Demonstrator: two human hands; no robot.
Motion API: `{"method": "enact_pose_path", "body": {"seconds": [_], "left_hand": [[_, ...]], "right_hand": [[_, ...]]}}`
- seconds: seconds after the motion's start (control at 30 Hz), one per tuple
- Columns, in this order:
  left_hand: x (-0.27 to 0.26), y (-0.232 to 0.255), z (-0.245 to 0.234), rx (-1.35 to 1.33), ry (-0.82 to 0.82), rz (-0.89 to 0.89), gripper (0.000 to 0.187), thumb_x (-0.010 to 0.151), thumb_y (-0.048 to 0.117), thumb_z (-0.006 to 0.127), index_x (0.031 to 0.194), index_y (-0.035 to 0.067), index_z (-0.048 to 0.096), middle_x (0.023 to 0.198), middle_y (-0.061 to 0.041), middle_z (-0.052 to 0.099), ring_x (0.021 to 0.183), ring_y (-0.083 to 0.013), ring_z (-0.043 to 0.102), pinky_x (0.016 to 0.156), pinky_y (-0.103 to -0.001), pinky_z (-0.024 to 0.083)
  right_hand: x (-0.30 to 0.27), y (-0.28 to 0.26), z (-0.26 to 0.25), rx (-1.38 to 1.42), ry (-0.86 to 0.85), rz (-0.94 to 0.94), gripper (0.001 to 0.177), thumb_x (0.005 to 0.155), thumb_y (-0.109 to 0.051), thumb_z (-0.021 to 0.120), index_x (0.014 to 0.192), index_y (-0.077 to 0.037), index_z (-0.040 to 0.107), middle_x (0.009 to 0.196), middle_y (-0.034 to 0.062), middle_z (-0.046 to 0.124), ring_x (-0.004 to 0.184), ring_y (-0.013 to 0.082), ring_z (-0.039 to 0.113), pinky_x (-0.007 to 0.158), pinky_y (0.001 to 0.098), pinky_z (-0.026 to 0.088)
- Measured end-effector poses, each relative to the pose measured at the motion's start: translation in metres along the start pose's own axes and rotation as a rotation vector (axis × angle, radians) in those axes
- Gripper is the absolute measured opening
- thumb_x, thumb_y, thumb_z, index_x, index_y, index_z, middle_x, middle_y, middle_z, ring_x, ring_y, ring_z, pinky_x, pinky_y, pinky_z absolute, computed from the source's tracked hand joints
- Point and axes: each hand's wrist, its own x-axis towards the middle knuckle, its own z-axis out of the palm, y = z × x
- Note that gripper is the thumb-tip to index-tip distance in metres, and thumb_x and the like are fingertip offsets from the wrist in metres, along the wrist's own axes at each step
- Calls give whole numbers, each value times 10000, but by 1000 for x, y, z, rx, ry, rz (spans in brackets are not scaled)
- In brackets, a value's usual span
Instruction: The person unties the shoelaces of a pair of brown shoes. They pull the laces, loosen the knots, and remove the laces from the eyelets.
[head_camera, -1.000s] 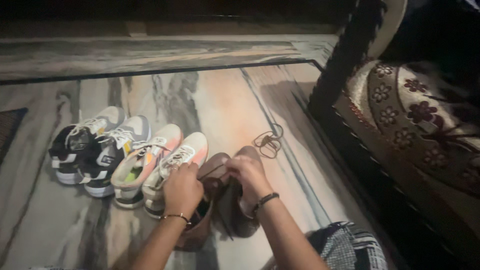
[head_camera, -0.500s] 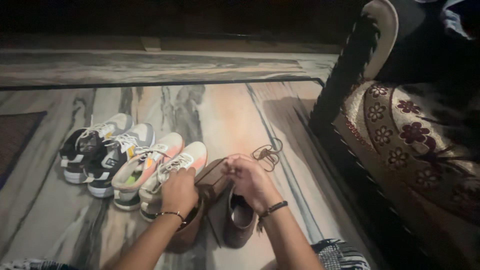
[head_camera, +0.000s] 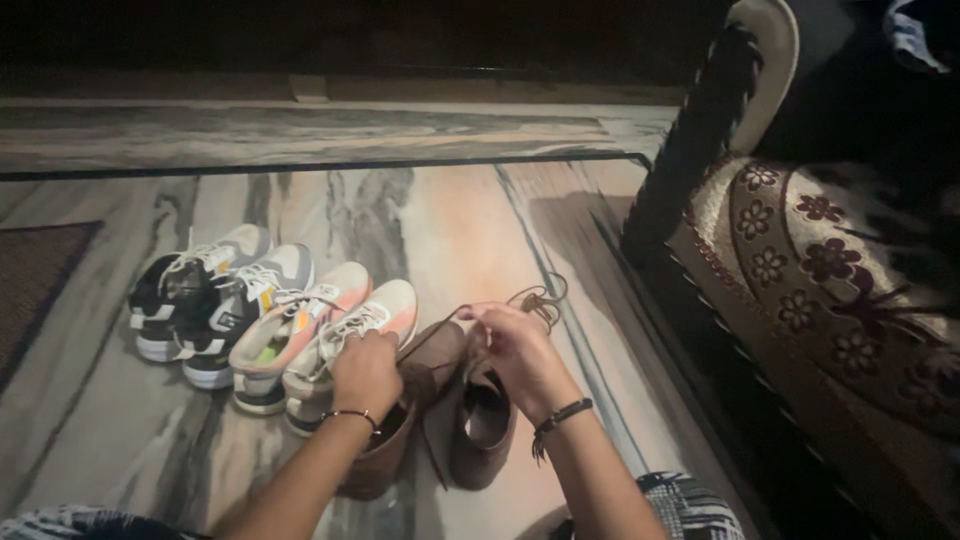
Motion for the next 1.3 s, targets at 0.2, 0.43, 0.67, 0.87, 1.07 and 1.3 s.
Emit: {"method": "enact_pose_path", "body": {"seconds": [0.2, 0.43, 0.67, 0.87, 1.07, 1.3], "left_hand": [[-3, 3, 7, -31, -14, -24, 186, 804, 101, 596, 932, 133, 727, 958, -141, 694, 953, -374, 661, 812, -487, 552], [-3, -5, 5, -28, 16, 33, 144, 778, 105, 615, 882, 108, 715, 942, -145, 697, 950, -389, 663, 788, -490, 556], [0, 7, -13, -9, -61, 22, 195, 757, 184, 691, 932, 103, 725, 998, -162, 706, 988, -397, 669, 824, -483, 561], [27, -6, 18, -638, -436, -20, 258, 889, 296, 583, 929, 83, 723, 948, -161, 716, 912, -351, 686, 846, -460, 533], [52, -23, 44, -696, -303, -12, 302, 1001, 270, 441, 933, 25, 604, 848, -224, 669, 872, -402, 671, 795, -474, 490], [51, 11, -6, -892, 74, 122, 256, 1019, 255, 476, 1028, 22, 583, 892, -225, 632, 870, -389, 635, 767, -444, 495]], "right_hand": [[-5, 2, 0, -17, 24, 71, 251, 947, -138, 628, 1132, 5, 720, 757, -14, 562, 691, 106, 480, 667, 256, 397], [-10, -11, -3, -65, -108, -45, 275, 990, -150, 639, 1155, 55, 719, 749, -1, 543, 696, 109, 481, 668, 246, 384], [-8, -13, 0, 104, -215, -139, 241, 941, -96, 652, 1150, 21, 681, 1074, 95, 728, 1036, 175, 669, 962, 301, 510], [-10, -18, 0, -29, -170, -147, 277, 963, -101, 657, 1195, 45, 698, 1199, 99, 730, 1071, 154, 607, 946, 287, 460], [-7, -17, 0, -76, -109, -93, 242, 937, -46, 640, 1161, 19, 706, 1079, 90, 734, 994, 143, 664, 901, 286, 494], [1, 4, -21, -319, -153, 43, 157, 904, -22, 592, 1015, 14, 698, 897, 92, 716, 777, 159, 669, 736, 284, 535]]}}
